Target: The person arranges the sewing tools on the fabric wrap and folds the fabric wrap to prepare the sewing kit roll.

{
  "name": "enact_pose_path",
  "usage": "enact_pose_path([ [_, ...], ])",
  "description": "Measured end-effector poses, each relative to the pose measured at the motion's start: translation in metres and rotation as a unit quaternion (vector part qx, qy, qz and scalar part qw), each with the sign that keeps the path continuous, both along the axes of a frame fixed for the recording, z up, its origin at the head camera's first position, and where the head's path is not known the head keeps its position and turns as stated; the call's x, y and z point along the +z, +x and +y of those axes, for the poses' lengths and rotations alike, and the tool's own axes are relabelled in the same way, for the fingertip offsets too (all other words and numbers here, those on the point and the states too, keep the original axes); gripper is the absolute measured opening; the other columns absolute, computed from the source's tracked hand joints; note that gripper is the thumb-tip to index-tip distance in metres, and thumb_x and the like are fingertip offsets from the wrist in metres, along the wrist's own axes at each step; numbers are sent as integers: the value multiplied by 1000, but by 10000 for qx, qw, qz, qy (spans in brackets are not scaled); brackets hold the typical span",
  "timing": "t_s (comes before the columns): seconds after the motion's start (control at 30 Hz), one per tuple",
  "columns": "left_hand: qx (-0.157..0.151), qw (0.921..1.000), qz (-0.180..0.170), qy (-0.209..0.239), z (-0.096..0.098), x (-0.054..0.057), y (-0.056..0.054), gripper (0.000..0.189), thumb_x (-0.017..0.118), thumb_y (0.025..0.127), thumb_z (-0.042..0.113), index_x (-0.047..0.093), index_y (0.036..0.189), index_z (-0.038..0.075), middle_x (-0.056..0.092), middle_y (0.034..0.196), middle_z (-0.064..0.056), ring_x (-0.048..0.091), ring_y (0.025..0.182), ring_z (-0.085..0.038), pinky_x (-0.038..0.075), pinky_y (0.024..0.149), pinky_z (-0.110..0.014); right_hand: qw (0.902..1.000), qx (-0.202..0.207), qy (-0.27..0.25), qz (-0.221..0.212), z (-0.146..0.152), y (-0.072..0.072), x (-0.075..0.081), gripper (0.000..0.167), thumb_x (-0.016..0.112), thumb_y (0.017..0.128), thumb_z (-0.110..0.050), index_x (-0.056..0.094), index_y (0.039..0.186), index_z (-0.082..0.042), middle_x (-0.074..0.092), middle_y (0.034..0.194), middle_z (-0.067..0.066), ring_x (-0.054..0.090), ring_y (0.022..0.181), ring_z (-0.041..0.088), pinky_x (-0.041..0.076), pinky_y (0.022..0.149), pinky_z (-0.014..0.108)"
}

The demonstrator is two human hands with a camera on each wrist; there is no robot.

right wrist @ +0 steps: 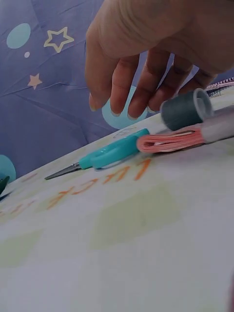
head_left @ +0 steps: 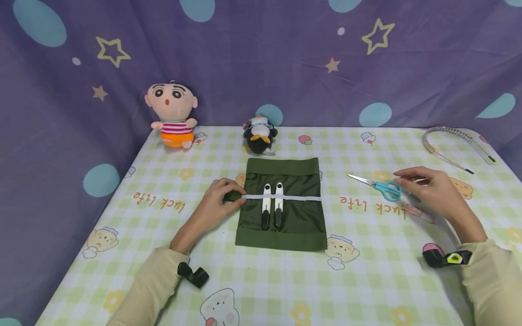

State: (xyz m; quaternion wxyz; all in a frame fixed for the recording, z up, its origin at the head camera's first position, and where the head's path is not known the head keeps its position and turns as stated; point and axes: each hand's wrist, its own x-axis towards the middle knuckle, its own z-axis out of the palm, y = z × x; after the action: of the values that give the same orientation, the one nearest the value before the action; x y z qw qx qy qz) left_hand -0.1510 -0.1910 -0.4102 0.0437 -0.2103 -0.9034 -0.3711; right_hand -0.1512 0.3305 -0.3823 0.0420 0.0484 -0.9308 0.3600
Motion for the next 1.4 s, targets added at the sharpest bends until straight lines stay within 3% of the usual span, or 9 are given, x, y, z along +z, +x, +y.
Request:
enact_pose_path([
  [0.17, -2, 10000, 7, 26, 0, 0, 1, 14, 78, 96, 23, 77, 109, 17, 63, 120, -3, 52, 114, -27, 44, 97, -52, 9996, 1, 296, -34, 4, 3, -4, 33, 71, 101, -30, 74, 122, -5, 71, 114, 14, 52, 88, -9, 42, 75, 17],
  [0.27, 3, 10000, 20, 31, 0, 0, 1, 14, 78, 96, 23, 77, 109, 17, 63, 120, -3, 52, 114, -27, 44, 97, -52, 9994, -14, 331, -61, 6, 4, -7, 34, 71, 101, -31, 74, 122, -5, 70, 116, 18, 52, 88, -9, 42, 74, 17],
  [0.6, 17, 10000, 33, 18, 0, 0, 0, 14, 78, 96, 23, 77, 108, 17, 63, 119, -2, 52, 114, -27, 44, 97, -52, 9989, 71, 427, -193, 7, 3, -13, 34, 72, 100, -29, 73, 121, -2, 69, 105, 15, 56, 80, 9, 43, 65, 22],
  [1.4, 56, 10000, -6, -6, 0, 1, 1, 15, 79, 96, 23, 77, 109, 17, 64, 119, -2, 52, 115, -27, 43, 98, -52, 9984, 277, 453, -193, 4, 0, -17, 30, 72, 100, -20, 67, 118, 4, 67, 105, 17, 57, 80, 11, 42, 67, 20],
])
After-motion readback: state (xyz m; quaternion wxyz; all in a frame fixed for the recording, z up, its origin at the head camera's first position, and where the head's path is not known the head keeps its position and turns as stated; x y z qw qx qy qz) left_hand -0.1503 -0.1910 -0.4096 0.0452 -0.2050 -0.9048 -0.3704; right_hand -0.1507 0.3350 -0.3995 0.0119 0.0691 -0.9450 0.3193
